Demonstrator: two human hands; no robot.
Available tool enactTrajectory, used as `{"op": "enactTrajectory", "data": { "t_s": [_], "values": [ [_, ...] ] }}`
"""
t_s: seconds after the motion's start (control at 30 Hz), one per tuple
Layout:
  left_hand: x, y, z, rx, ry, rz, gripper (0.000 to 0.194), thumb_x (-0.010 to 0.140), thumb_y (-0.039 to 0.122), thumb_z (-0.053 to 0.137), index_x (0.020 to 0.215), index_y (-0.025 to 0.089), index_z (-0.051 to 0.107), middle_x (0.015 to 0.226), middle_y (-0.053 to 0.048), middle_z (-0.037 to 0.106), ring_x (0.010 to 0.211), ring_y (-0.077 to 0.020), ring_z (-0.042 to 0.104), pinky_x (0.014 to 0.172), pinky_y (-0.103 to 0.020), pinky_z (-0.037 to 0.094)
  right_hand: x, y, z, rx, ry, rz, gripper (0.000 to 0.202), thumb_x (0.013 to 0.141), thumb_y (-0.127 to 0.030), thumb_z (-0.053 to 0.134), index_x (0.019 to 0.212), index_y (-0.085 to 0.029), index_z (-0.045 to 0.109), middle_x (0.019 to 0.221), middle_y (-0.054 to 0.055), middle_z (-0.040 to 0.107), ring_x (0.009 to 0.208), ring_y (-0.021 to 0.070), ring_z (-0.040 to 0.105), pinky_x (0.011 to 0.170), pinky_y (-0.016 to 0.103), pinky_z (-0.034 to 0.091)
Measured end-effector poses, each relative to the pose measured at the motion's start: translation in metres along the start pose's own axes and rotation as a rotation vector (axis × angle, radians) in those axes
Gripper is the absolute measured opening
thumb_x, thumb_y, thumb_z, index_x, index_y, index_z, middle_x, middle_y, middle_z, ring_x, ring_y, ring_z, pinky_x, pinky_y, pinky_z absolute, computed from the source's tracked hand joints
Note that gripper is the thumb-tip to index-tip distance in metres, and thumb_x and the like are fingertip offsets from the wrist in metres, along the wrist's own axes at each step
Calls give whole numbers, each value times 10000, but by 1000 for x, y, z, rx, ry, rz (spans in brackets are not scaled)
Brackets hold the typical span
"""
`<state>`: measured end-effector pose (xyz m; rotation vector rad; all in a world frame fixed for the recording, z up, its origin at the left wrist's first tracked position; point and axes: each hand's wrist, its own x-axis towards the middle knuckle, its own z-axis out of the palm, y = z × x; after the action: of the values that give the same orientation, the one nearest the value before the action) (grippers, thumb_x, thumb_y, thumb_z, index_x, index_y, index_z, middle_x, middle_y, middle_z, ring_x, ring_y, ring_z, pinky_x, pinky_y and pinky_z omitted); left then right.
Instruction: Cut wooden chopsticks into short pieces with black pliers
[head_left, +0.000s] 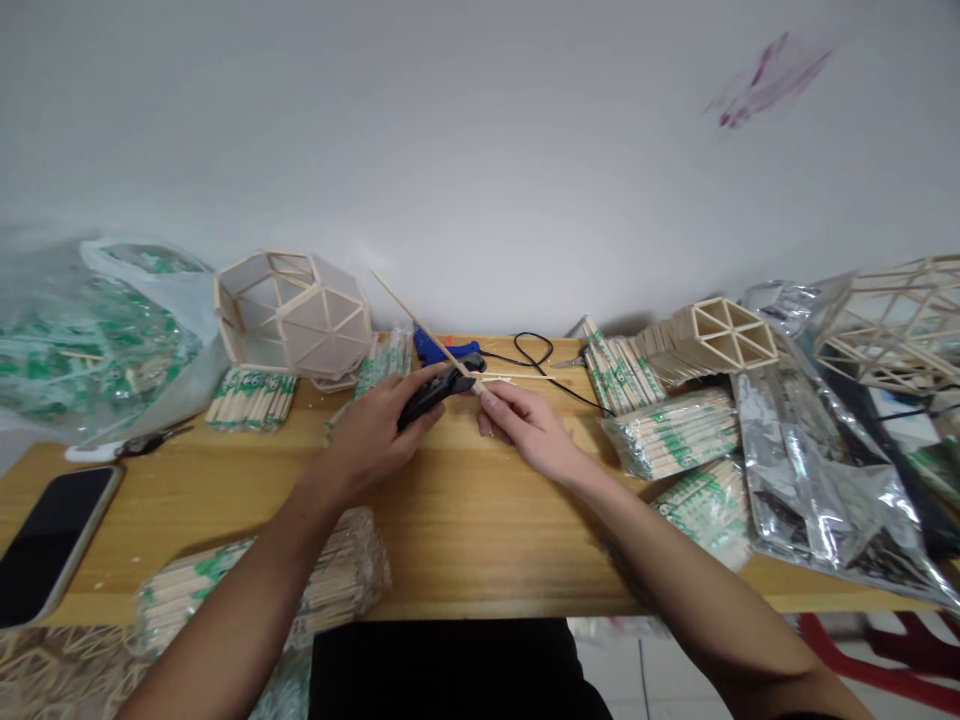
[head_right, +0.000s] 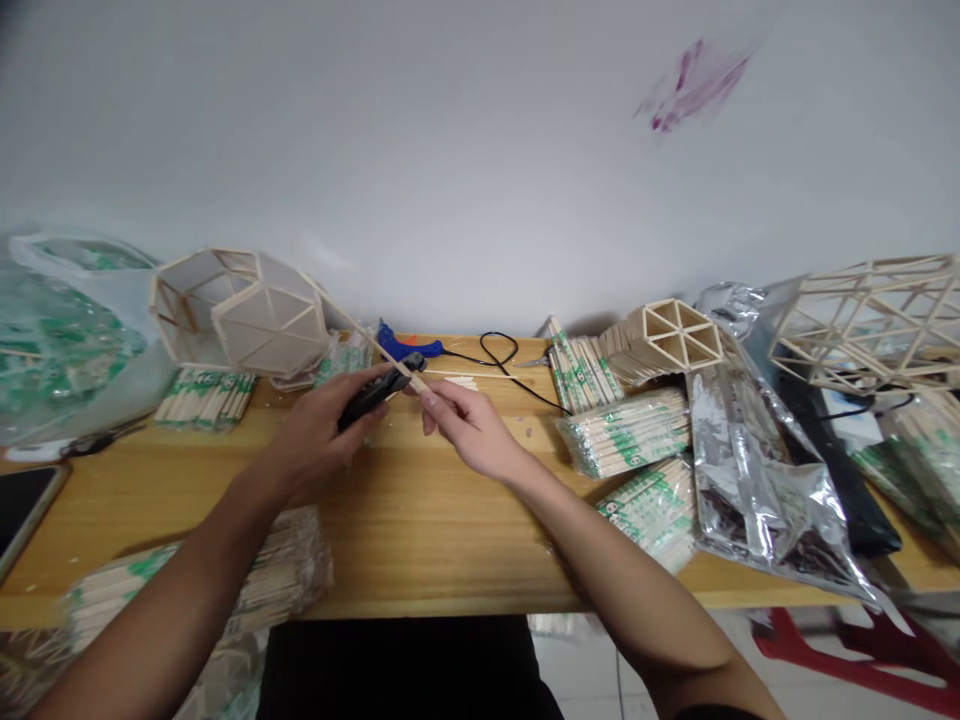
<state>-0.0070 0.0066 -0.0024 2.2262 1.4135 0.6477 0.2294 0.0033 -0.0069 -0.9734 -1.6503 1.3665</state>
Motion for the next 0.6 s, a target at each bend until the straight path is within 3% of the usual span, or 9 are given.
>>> {"op": "enactTrajectory", "data": {
  "t_s": [0.13,0.6],
  "values": [
    [-3,4,-1,27,-45,28,583,1014,534,480,1561,330,464,1289,-93,684,1112,-289,667,971,-431,513,0,-3,-1,-67,-9,-23,468,1049,-530,493,756,-180,594,666,-23,498,601,121,395,580,275,309],
    [-4,8,1,35,-48,12,565,1042,522,410,1572,329,448,1393,-99,650,1221,-288,641,1039,-449,496,0,-6,-4,-157,-2,-65,439,1057,-523,470,768,-203,557,686,-16,506,645,147,441,633,290,343]
  ]
}}
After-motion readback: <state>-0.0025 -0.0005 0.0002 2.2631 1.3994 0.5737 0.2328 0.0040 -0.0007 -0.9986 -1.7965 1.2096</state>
